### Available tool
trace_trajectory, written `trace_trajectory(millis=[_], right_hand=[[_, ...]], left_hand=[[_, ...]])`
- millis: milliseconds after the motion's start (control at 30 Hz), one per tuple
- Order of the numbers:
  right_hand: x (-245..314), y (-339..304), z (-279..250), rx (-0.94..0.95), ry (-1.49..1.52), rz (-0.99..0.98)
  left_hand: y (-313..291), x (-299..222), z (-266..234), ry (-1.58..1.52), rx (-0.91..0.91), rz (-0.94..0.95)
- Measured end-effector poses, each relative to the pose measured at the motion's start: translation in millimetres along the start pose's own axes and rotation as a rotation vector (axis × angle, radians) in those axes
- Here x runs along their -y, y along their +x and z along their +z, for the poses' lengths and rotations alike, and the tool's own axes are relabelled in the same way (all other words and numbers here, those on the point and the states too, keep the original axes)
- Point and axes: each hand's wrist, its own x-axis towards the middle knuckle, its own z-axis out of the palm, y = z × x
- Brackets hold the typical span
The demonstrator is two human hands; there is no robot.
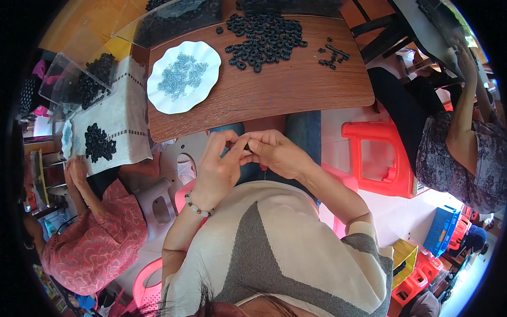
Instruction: Manually assembling small black plastic components by inserting tiny metal pieces into them at a shared workshop table.
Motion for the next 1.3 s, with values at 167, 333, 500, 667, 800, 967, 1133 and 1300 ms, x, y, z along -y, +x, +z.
trace_trajectory(millis=[167, 333, 500, 667, 800, 967, 1133, 1300], right_hand=[[-4, 3, -4, -0.051, 0.096, -0.022], [-2, -3, -18, -0.07, 0.259, 0.025], [8, -1, -13, -0.161, 0.278, 0.054], [12, -1, -28, -0.225, 0.106, 0.005], [21, -2, -25, -0.284, -0.284, -0.11], [28, 4, -14, -0.273, -0.383, -0.142], [39, 11, -18, -0.262, -0.612, -0.227], [94, 31, -30, -0.366, -0.854, -0.411]], left_hand=[[2, 8, 10, -0.019, -0.023, -0.078], [12, 4, 7, -0.081, -0.063, -0.122], [13, 3, 7, -0.058, -0.057, -0.108], [22, 3, 5, -0.032, -0.111, -0.128], [26, 4, 7, -0.021, -0.126, -0.14], [27, 6, 10, 0.011, -0.13, -0.125], [26, 12, 15, -0.054, -0.166, -0.156], [20, 20, 22, -0.141, -0.21, -0.199]])
